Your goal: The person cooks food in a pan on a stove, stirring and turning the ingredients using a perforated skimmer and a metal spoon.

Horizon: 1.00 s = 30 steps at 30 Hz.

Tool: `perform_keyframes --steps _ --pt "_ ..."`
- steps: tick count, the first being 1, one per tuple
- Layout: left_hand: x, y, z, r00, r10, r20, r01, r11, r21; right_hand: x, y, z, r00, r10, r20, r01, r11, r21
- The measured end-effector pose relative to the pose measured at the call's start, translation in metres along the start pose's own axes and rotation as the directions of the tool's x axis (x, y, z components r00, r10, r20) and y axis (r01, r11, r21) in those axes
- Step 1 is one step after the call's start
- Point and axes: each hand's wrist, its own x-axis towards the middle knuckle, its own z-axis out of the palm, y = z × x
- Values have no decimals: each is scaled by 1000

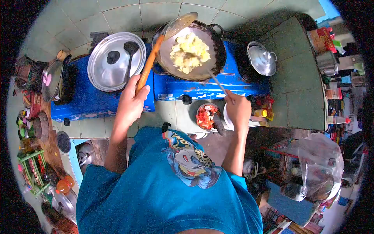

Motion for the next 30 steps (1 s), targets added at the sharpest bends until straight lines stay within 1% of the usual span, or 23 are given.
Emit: perform_keyframes --steps 1,3,5,6,7,9,10,11,13,15,17,19,21,23,24,25,27,28,29,30 --pt "1 -1 1 1000 -4 3 4 1000 1 2 -6 -5 998 62 3 -62 998 -4" --pt "5 -2 2 1000 3 -21 -2 999 53 17 0 14 995 -20 -98 23 999 30" --pt "8 -5 5 1000 15 -15 -14 999 51 25 -9 30 998 13 -57 -12 1000 5" --pt "9 -5 5 1000 27 -16 -26 999 46 22 -13 28 998 -44 -48 45 999 19" --pt "9 -4 4 999 28 -20 -27 999 46 18 -13 22 998 -49 -48 50 999 20" --pt "6 -3 2 1000 0 -27 2 996 88 12 -7 5 1000 -2 -1 2 1000 11" --pt "7 -3 2 1000 -1 -28 4 996 87 13 -6 -1 999 46 -3 -46 999 -3" --pt "7 -4 2 1000 -4 -31 7 996 93 15 -7 2 999 49 -1 -49 999 -4" --pt "10 -5 4 1000 -3 -30 6 995 100 28 -12 14 995 30 -97 -29 999 21" --pt "13 -5 7 999 4 -41 0 995 100 31 -19 26 997 -59 -43 58 998 -26" --pt "12 -5 5 999 4 -50 1 996 87 19 -20 16 994 -103 -27 103 995 -11" --pt "11 -5 3 998 0 -57 4 997 75 14 -11 5 1000 -8 -15 8 1000 -29" --pt "11 -4 1 999 -8 -42 11 997 72 18 -12 4 1000 5 -14 -6 999 -47" --pt "13 -2 4 1000 -5 -25 6 997 74 27 -20 15 998 18 -62 -20 999 -45" --pt "13 -1 4 1000 0 -18 2 997 74 28 -20 20 995 -56 -86 54 998 -31" --pt "15 -2 3 1000 1 -23 0 997 73 25 -21 16 994 -61 -87 59 998 -31" --pt "14 -7 1 999 1 -39 1 998 56 8 -26 -2 995 -91 -35 91 996 22" --pt "13 -6 -1 999 -2 -43 4 998 56 1 -25 -10 998 -68 5 68 997 25" --pt "11 -4 -2 999 -7 -34 8 999 47 1 -23 -9 998 -69 7 68 997 24" --pt "11 -3 -3 1000 -10 -23 11 999 38 2 -19 -6 995 -104 -6 104 995 -11"
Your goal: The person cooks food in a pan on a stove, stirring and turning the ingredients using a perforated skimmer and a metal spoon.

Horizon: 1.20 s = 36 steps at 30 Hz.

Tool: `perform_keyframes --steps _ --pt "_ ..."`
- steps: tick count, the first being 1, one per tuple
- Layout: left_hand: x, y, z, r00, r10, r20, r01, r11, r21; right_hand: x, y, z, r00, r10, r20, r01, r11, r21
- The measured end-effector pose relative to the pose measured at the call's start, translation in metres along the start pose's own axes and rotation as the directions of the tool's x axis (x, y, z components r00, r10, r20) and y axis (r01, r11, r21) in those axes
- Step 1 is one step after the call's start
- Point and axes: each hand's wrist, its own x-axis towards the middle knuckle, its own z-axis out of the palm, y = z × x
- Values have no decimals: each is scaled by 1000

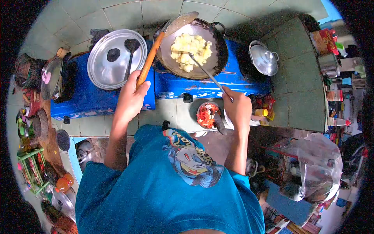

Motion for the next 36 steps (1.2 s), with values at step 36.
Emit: perform_keyframes --steps 36 --pt "-11 3 -2 1000 -5 0 5 1000 -26 -8 7 30 990 -131 -54 138 979 150"
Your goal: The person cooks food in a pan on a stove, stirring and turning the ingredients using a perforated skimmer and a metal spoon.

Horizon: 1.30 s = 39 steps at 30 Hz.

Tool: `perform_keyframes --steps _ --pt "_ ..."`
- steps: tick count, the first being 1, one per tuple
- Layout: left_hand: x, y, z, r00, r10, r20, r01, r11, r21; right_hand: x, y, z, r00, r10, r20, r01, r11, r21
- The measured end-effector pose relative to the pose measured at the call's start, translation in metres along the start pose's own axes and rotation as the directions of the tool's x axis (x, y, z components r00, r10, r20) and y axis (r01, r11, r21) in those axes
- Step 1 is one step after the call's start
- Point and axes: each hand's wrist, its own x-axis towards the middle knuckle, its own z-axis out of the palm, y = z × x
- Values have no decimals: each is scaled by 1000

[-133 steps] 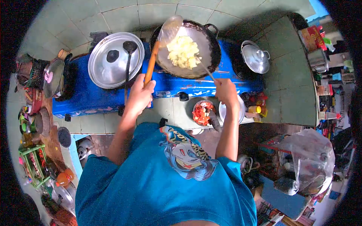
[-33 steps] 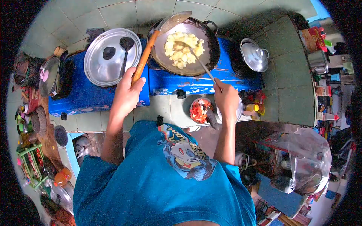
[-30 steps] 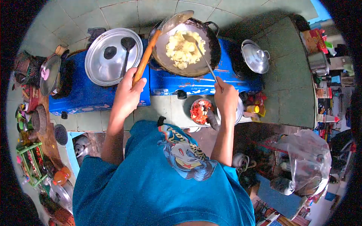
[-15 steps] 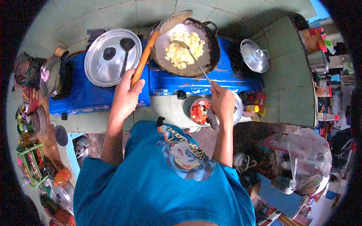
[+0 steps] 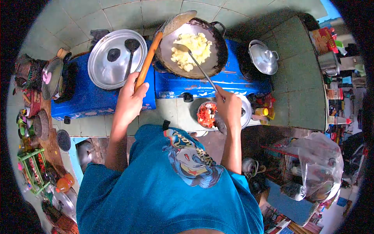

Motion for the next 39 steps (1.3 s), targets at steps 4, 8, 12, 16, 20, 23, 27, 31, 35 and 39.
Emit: perform_keyframes --steps 4,8,12,16,20,23,27,31,35,39 --pt "2 -6 2 999 21 -42 -20 1000 19 6 1 3 990 144 4 -143 987 -72" --pt "0 -2 1 1000 23 -21 -23 1000 10 -2 -5 -3 999 54 6 -54 998 31" --pt "-2 0 2 1000 -10 -15 10 1000 10 2 3 11 998 46 -35 -46 999 -9" --pt "-3 0 1 999 -17 -31 17 1000 -5 1 -5 2 993 116 -18 -117 990 -79" --pt "0 -6 1 999 22 -38 -21 1000 15 1 2 5 999 50 -19 -51 997 -51" --pt "-1 -4 0 999 22 -36 -22 1000 11 3 3 10 998 61 -24 -62 996 -67" --pt "0 -7 -1 1000 22 -15 -22 1000 -4 -2 -2 2 995 90 36 -88 995 -49" --pt "1 -8 1 999 27 -27 -27 1000 10 0 5 7 992 121 -31 -122 991 -47" --pt "3 -7 1 999 32 2 -32 999 19 -1 -1 -3 998 59 0 -58 998 -19" --pt "4 -3 4 1000 -9 -10 9 1000 30 13 13 -19 987 112 -114 -122 988 -90"
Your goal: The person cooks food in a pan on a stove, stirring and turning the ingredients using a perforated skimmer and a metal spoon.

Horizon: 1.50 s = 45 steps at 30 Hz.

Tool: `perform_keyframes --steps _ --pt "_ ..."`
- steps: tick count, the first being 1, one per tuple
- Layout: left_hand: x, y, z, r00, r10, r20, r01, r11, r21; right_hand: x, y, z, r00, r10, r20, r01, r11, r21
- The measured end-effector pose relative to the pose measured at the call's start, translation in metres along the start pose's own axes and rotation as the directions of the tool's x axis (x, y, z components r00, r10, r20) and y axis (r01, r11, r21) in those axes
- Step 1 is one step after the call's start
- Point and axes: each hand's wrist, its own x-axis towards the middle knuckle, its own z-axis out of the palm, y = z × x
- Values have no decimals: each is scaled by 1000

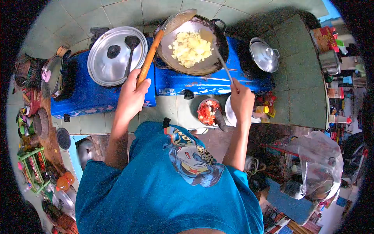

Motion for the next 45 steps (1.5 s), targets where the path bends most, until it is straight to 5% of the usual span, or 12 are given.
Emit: perform_keyframes --steps 6,10,12,14,17,22,24,28,33,42,45 --pt "13 -7 12 1000 5 -18 -6 999 -44 38 9 12 997 76 -22 -77 995 -60" --pt "31 -15 24 999 -39 27 41 994 -101 53 22 39 990 84 112 -90 995 44" --pt "33 -14 29 999 -31 27 34 992 -123 53 15 32 898 185 399 -300 920 250" --pt "32 -13 30 997 -46 68 60 976 -210 54 29 30 895 125 428 -270 917 295" --pt "27 -13 18 989 -80 128 107 969 -222 41 39 15 933 32 359 -143 947 287" --pt "-2 1 -6 983 -83 164 121 964 -237 20 47 -26 920 86 382 -203 940 276" --pt "-10 2 -14 976 -84 200 123 973 -194 11 46 -41 963 -73 260 34 988 153" --pt "-24 5 -21 982 -95 162 125 974 -190 -7 15 -83 947 102 305 -116 993 26" --pt "-25 4 -22 989 -57 133 81 980 -184 -21 22 -73 971 -110 211 124 990 -59" --pt "-14 -4 -14 993 -80 87 101 958 -268 -8 0 -18 995 84 52 -77 989 -128" --pt "-7 -5 -6 997 -33 77 55 948 -312 4 1 -17 995 -15 -102 5 995 -97"
